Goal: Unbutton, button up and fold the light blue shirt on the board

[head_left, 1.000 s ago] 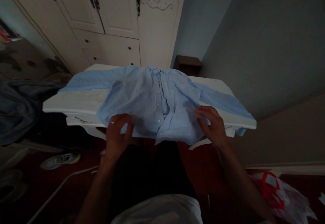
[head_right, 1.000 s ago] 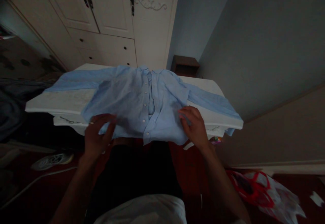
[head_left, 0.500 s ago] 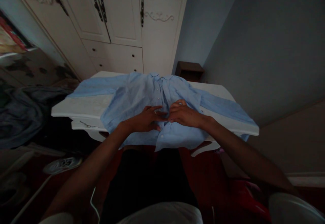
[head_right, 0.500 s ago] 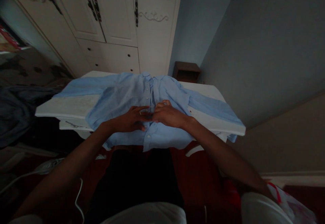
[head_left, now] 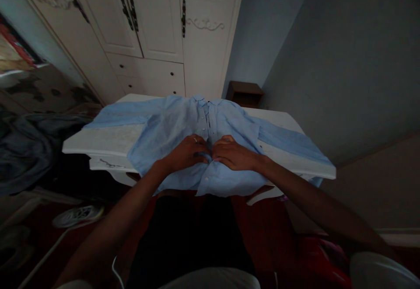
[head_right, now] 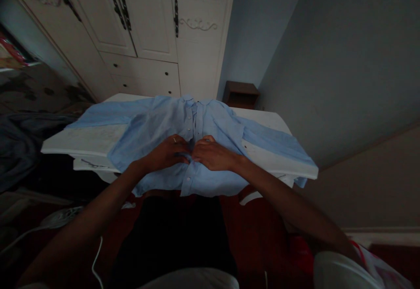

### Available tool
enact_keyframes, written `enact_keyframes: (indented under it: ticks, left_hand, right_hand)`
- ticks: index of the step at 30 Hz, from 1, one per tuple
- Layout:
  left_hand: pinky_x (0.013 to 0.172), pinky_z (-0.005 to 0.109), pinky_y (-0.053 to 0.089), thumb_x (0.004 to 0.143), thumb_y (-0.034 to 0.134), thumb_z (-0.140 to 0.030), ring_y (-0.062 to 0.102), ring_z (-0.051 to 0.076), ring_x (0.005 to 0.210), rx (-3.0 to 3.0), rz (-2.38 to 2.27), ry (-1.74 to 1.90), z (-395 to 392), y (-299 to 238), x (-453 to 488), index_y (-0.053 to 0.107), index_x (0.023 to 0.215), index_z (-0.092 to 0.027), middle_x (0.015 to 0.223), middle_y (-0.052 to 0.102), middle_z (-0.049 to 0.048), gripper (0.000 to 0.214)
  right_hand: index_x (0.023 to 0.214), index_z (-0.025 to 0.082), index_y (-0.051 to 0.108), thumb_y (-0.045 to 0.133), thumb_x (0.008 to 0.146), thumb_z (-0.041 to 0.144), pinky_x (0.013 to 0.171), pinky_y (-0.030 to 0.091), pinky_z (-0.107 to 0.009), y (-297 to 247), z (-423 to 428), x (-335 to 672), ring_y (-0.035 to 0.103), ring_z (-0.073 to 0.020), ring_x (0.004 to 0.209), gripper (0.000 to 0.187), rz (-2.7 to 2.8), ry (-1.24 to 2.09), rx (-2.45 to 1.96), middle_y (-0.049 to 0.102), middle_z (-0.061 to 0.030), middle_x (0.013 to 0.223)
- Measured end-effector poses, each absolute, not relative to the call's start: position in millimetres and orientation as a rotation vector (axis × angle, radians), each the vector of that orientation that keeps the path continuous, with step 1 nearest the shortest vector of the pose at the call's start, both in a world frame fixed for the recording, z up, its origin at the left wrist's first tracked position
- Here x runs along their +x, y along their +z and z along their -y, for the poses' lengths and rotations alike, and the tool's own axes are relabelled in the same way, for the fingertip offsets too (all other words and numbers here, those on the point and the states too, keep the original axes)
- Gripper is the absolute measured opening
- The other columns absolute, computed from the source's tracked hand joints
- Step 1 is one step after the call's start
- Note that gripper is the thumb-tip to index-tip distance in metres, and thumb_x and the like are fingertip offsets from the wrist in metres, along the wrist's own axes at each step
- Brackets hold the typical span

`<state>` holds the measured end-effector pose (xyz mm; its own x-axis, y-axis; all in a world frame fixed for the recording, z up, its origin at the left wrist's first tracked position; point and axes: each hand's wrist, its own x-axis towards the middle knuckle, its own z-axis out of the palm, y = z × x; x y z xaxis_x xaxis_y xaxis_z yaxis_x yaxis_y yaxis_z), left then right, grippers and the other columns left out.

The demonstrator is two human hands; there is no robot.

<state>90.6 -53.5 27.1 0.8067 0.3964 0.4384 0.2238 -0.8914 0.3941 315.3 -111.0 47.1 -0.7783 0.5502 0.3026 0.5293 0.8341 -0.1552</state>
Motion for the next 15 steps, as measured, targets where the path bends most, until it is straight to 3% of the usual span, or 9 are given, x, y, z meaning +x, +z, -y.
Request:
enact_keyframes:
  ticks: [5, 15]
  left_hand:
    - [0.082, 0.034, 0.043, 0.086, 0.064, -0.034, 0.058, 0.020, 0.090, 2.902, -0.630, 0.629, 75, 31, 84, 0.073, 0.084, -0.021, 0.093, 0.066, 0.0054, 0.015]
    - [0.079, 0.033, 0.046, 0.092, 0.055, -0.026, 0.057, 0.020, 0.084, 2.738, -1.043, 0.751, 106, 7, 96, 0.072, 0.088, -0.017, 0.084, 0.063, 0.0070, 0.020]
  right_hand:
    - [0.099, 0.017, 0.063, 0.048, 0.092, 0.021, 0.091, 0.031, -0.038, 41, 111, 321, 0.055, -0.0197, 0.095, 0.017, 2.729, 0.110, -0.780, 0.066, -0.0061, 0.094]
    - [0.091, 0.018, 0.069, 0.051, 0.096, 0.032, 0.088, 0.028, -0.037, 41, 104, 316, 0.052, -0.0180, 0.089, 0.023, 2.764, 0.035, -0.707, 0.063, -0.0042, 0.085]
